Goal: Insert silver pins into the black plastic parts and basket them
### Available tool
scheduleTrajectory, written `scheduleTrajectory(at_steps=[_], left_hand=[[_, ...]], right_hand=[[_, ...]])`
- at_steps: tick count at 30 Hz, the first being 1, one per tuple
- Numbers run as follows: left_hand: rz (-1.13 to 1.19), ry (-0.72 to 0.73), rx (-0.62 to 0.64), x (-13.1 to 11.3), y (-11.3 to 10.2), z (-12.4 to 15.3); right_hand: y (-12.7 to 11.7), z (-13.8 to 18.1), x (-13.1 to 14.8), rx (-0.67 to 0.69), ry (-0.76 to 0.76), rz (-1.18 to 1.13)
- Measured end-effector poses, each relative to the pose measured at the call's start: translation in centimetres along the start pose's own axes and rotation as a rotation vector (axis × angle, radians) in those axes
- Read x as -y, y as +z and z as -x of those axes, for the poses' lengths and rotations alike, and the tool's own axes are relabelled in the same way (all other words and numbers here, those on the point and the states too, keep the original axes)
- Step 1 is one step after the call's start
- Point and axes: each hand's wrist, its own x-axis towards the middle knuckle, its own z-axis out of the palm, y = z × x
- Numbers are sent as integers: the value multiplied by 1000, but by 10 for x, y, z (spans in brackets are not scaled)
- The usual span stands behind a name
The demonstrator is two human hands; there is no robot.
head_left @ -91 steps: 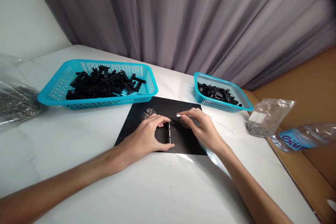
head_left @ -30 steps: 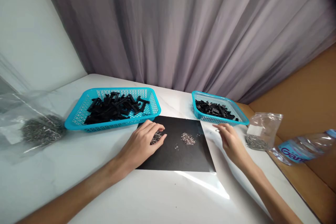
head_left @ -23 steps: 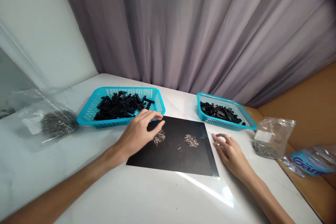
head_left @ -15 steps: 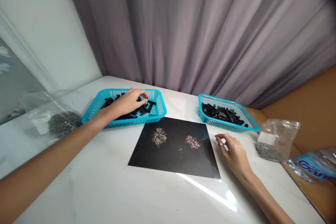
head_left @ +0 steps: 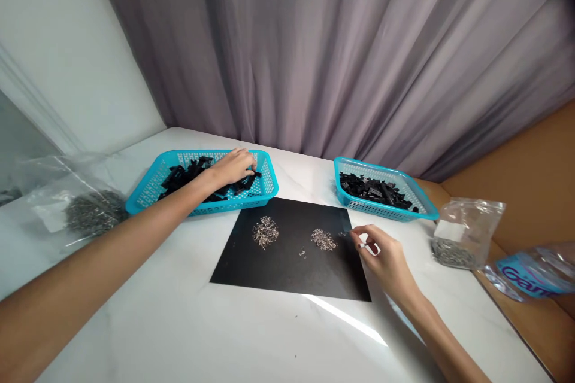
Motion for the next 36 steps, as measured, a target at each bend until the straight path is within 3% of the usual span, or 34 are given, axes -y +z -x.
scheduleTrajectory(at_steps=[6, 10, 14, 18, 22, 26, 29, 36], left_hand=[[-8, 37, 27, 8, 0, -1], [-4, 47, 12, 10, 0, -1], [0, 50, -63, 5, -9, -2], [-15, 1, -179, -16, -32, 8], [98, -67, -214, -63, -47, 47], [337, -20, -135, -107, -35, 92], [546, -54, -127, -122, -14, 107], [991, -128, -31, -124, 10, 108]], right_hand=[[11, 8, 28, 130, -73, -107], [25, 15, 46, 215, -201, 22], [26, 18, 45, 248, -269, 113], [24, 19, 36, 279, -301, 115], [26, 20, 31, 236, -271, 120], [26, 20, 31, 138, -268, 82], [26, 15, 40, 100, -277, 57], [49, -4, 90, 352, -429, 201]])
